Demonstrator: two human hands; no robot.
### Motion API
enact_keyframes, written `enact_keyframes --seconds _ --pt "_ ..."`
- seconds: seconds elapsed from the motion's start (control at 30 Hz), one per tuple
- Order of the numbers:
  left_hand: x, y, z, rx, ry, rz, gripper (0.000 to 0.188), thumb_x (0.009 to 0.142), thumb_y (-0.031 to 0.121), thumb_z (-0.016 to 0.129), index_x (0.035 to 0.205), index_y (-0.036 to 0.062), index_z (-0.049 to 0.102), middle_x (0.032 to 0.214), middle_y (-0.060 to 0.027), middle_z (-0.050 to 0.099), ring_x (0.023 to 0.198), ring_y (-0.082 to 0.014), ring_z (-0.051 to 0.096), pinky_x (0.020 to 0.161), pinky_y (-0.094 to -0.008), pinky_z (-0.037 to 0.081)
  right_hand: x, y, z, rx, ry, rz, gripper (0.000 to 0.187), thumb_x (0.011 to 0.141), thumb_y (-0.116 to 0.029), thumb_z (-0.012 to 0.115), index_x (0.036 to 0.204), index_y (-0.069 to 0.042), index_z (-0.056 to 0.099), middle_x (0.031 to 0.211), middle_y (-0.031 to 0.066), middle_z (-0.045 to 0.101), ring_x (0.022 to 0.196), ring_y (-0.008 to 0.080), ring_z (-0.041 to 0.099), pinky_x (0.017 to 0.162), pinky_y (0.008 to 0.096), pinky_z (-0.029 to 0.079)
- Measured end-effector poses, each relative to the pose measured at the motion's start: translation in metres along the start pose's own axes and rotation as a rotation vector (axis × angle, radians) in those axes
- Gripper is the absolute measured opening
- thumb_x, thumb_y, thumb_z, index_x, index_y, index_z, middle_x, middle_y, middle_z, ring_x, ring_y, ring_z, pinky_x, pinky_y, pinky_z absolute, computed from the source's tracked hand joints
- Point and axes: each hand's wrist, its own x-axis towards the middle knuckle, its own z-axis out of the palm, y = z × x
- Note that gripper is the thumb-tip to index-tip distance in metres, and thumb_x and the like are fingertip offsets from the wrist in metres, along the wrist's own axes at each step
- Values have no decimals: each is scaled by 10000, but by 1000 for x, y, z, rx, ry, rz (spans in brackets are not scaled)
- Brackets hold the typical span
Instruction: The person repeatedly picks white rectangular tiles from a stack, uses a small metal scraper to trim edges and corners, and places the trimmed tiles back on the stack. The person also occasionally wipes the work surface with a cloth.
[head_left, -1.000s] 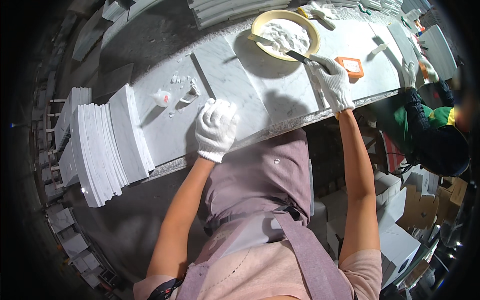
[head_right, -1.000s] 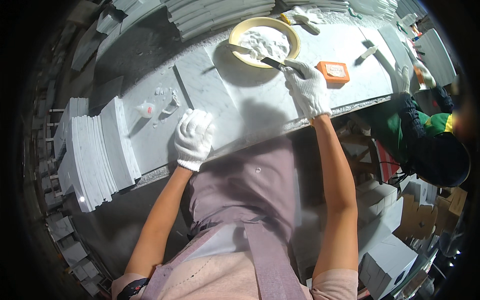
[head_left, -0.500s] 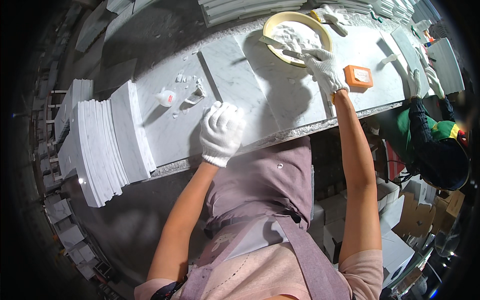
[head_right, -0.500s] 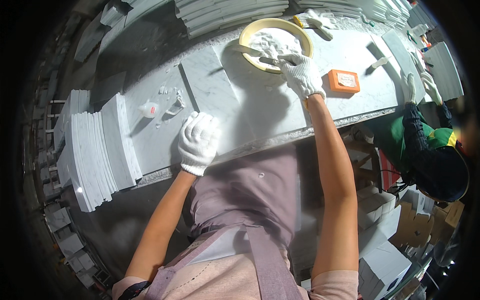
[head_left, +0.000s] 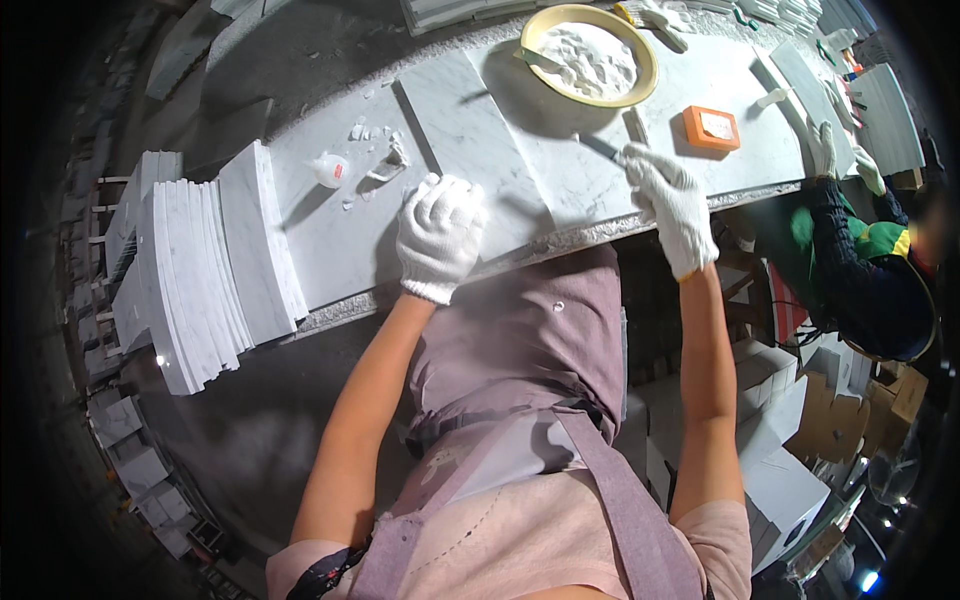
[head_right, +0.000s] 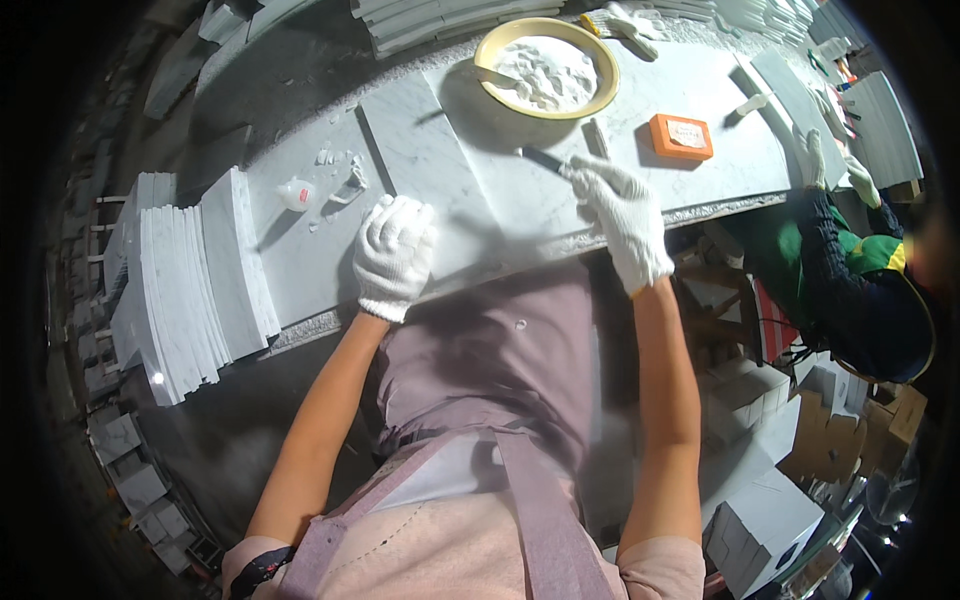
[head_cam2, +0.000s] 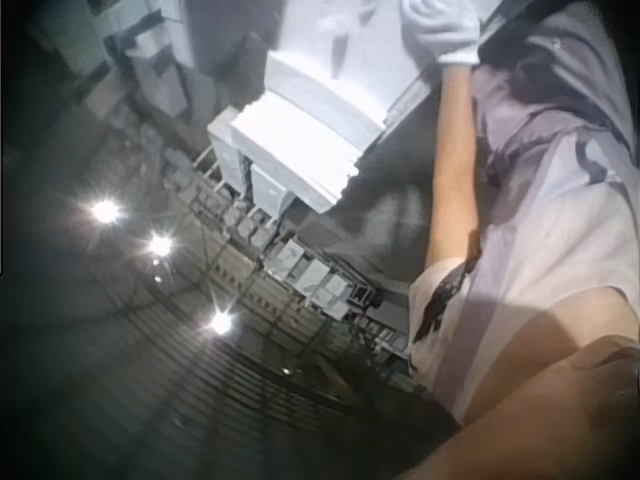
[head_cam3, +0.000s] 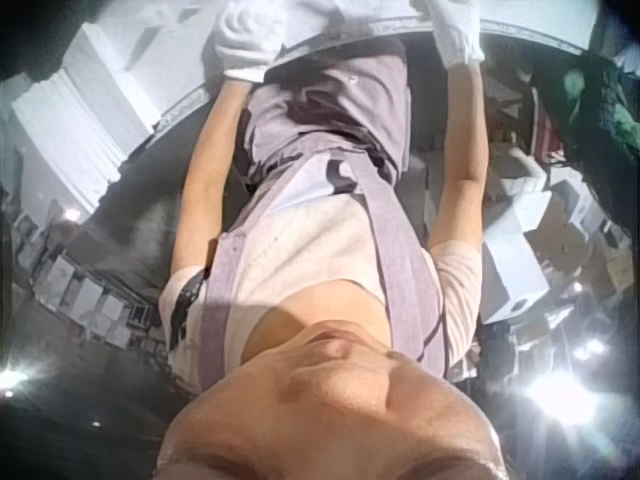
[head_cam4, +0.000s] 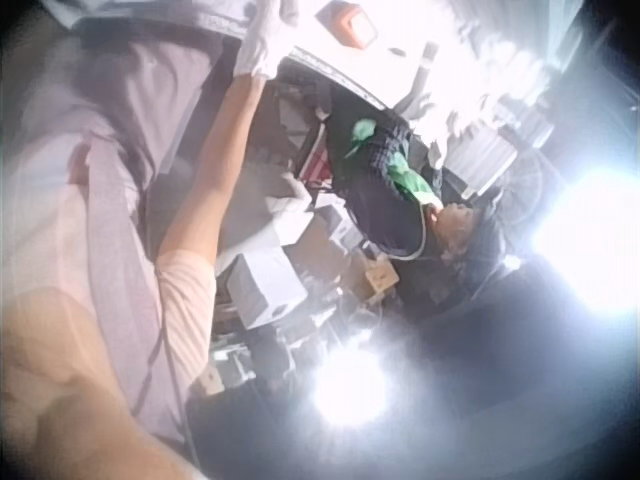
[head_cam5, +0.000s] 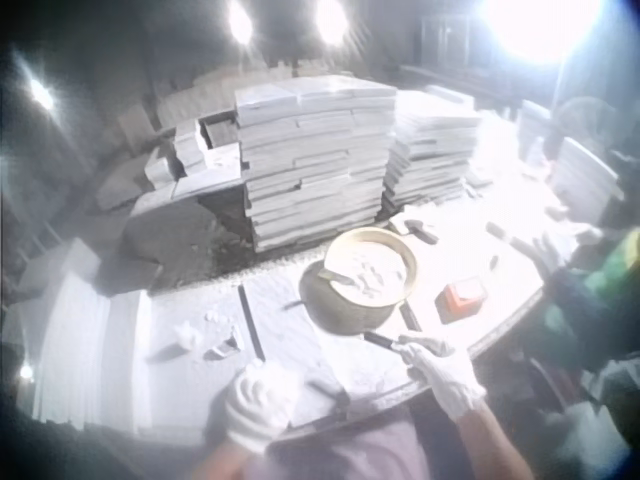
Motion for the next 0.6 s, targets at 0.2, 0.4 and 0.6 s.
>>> enact_keyframes --seconds 0.2,0.4,0.6 --pt "-4 -1 0 -2 -31 10 328 913 218 757 1235 162 731 1272 -51 671 1263 -286 607 1139 -501 453 -81 59 5 38 59 75 358 1015 -191 761 1328 -22 724 900 -25 713 652 23 563 538 181 449" --pt "-6 -1 1 -10 -43 -12 339 925 215 770 1258 169 727 1290 -47 670 1278 -289 600 1158 -503 442 -101 90 26 84 134 77 304 1020 -137 732 1308 -38 742 1101 12 778 809 40 640 668 198 505" --pt "-7 -1 0 -11 -49 -14 349 915 224 784 1257 179 729 1290 -41 673 1269 -297 607 1153 -503 446 -101 93 45 45 193 -59 299 1023 -108 725 1315 -43 739 974 -8 749 693 30 604 566 201 482"
